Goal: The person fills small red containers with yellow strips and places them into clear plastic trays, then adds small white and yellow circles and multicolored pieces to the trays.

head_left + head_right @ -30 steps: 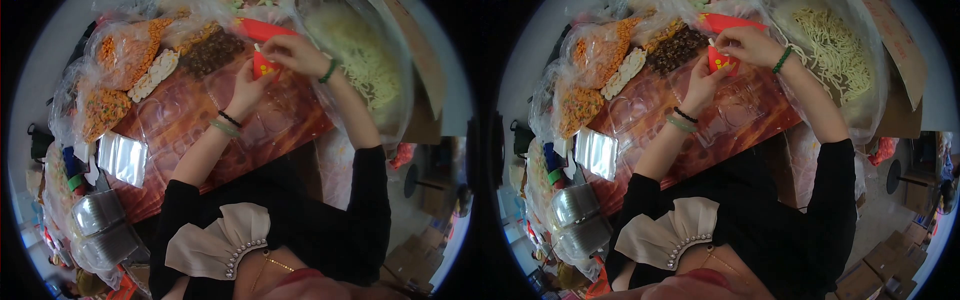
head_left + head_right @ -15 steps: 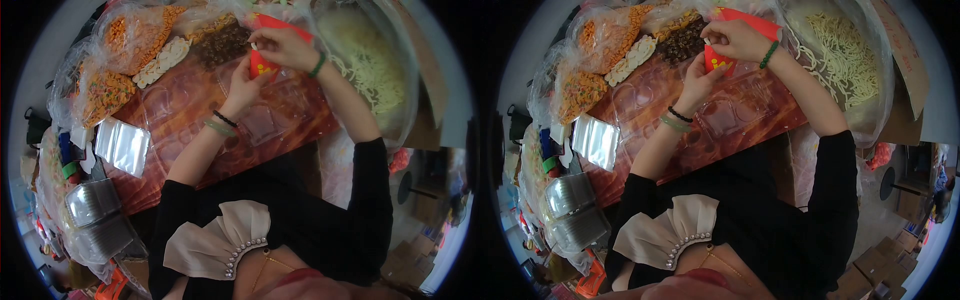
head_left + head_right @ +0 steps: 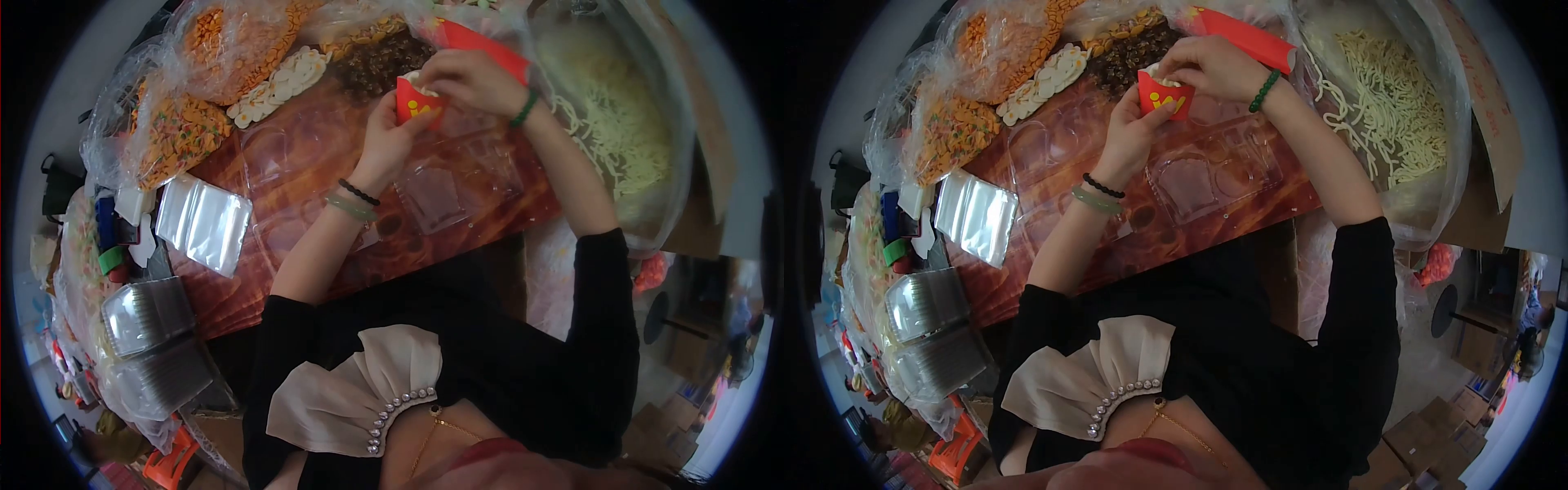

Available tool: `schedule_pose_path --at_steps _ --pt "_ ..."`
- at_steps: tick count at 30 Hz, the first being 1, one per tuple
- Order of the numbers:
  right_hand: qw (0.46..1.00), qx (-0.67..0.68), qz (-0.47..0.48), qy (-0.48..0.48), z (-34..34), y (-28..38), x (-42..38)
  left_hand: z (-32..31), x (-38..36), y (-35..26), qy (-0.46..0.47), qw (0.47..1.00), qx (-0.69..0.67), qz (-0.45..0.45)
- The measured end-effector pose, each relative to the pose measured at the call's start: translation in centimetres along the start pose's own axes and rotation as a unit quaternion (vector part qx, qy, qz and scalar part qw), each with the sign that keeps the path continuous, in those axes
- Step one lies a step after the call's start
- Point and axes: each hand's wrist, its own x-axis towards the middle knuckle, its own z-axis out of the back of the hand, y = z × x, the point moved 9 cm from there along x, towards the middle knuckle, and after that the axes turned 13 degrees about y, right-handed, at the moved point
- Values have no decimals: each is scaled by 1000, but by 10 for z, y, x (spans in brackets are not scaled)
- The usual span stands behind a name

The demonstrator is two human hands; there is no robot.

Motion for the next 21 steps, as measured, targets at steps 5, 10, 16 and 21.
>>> schedule_pose_path --at_steps 5,10,16,21 --pt "999 -30 20 -3 -3 -5 9 13 -2 -1 -17 999 44 -10" --pt "979 -194 -9 67 -19 10 17 16 -1 -2 -19 999 43 -15" --pt "989 -136 -11 58 -31 -24 22 31 -9 -18 -30 934 354 -35" --pt "982 -84 -71 153 -67 -43 32 27 -17 -21 6 827 562 -14"
